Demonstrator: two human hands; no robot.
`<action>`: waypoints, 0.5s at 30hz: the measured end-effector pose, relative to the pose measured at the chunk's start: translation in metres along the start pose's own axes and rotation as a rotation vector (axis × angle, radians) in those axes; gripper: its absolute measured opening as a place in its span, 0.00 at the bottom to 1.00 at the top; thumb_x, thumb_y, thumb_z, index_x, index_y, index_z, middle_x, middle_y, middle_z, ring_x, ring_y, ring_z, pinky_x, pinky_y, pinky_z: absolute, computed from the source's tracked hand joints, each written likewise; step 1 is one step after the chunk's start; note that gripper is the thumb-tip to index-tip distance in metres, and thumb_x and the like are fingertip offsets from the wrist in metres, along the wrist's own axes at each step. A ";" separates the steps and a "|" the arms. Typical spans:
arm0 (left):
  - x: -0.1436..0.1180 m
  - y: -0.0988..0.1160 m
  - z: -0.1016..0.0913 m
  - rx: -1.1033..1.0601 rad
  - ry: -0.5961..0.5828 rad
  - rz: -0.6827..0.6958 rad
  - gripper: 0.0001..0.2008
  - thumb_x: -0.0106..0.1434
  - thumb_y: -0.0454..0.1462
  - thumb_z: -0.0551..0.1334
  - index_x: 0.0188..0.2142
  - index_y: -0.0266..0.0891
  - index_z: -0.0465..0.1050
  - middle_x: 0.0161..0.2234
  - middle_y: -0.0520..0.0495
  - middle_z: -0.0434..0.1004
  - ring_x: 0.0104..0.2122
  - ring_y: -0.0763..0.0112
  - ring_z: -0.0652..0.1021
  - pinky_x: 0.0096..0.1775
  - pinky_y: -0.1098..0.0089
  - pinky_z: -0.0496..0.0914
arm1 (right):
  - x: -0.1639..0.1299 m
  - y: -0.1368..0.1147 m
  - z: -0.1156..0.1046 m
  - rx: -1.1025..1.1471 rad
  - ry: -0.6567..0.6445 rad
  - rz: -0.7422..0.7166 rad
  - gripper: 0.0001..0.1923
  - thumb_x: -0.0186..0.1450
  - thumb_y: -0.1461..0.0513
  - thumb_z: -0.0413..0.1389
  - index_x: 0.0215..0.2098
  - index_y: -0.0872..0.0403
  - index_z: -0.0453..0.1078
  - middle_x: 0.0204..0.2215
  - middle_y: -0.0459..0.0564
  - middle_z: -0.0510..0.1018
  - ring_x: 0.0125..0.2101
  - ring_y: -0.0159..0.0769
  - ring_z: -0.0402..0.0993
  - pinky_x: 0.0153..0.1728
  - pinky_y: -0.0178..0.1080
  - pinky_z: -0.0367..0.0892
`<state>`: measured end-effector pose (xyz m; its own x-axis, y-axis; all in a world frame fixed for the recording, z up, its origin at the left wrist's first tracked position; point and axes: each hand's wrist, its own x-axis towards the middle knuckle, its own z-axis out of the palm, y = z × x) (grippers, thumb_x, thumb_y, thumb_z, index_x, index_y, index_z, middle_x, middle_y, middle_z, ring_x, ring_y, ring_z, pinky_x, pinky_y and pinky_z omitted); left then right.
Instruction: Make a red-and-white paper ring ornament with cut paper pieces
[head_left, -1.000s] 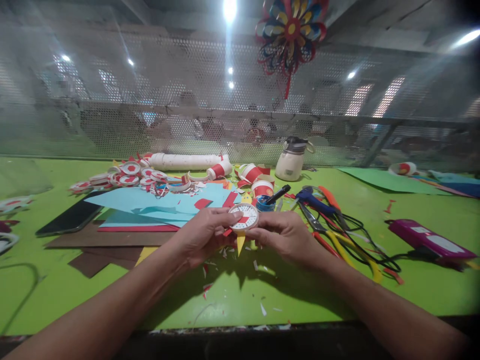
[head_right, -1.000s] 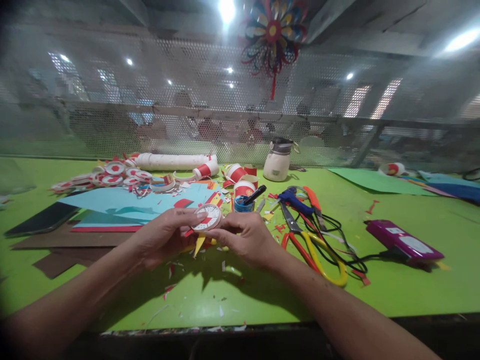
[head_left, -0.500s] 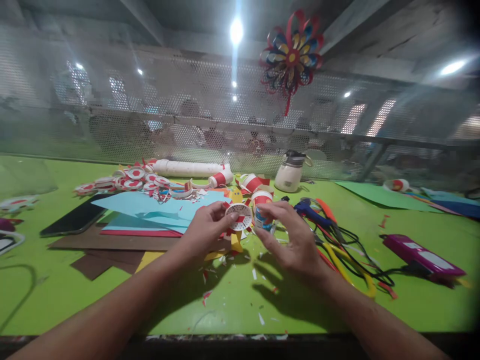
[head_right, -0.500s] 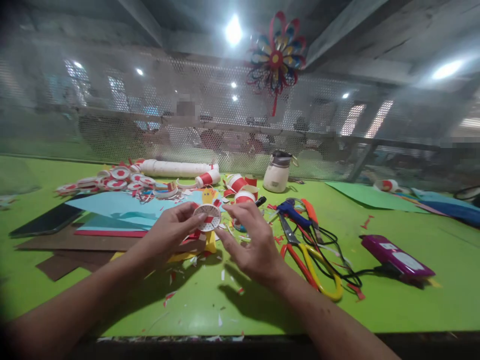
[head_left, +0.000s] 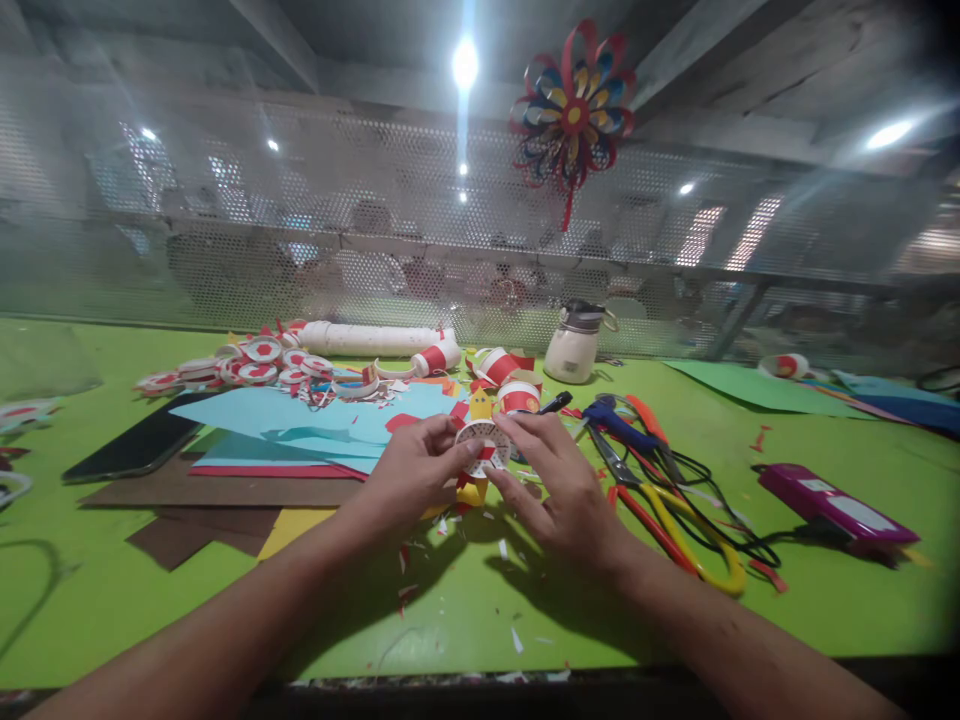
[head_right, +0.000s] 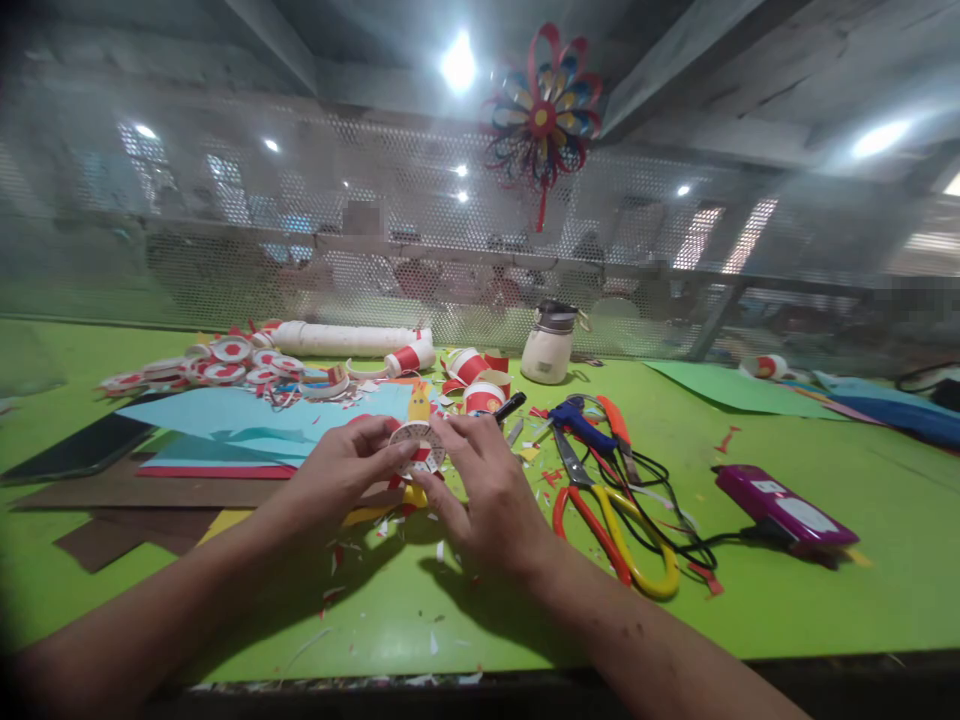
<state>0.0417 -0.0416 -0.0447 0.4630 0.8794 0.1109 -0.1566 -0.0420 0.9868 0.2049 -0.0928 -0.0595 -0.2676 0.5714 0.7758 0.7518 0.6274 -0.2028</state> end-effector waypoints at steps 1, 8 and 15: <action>0.000 0.000 0.000 0.003 0.007 -0.002 0.10 0.51 0.39 0.67 0.28 0.38 0.68 0.22 0.55 0.69 0.24 0.76 0.70 0.29 0.73 0.66 | 0.000 -0.001 0.000 0.028 0.008 0.014 0.22 0.64 0.62 0.53 0.56 0.55 0.60 0.47 0.57 0.68 0.49 0.44 0.63 0.48 0.50 0.64; 0.001 -0.002 -0.002 0.129 0.044 0.042 0.08 0.53 0.38 0.64 0.29 0.37 0.67 0.24 0.53 0.69 0.25 0.75 0.70 0.28 0.73 0.65 | 0.002 -0.005 0.005 0.306 0.084 0.210 0.15 0.63 0.63 0.54 0.49 0.53 0.68 0.45 0.54 0.70 0.48 0.39 0.66 0.47 0.45 0.66; 0.001 -0.005 0.001 0.190 0.088 0.073 0.08 0.51 0.38 0.65 0.29 0.37 0.69 0.24 0.51 0.71 0.25 0.72 0.71 0.25 0.74 0.64 | 0.001 -0.004 0.010 0.486 0.116 0.369 0.12 0.63 0.60 0.54 0.45 0.51 0.73 0.43 0.53 0.73 0.48 0.39 0.67 0.49 0.46 0.65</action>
<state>0.0433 -0.0410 -0.0494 0.3771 0.9083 0.1808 -0.0160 -0.1888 0.9819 0.1956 -0.0893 -0.0644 0.0453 0.7523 0.6572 0.4151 0.5842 -0.6974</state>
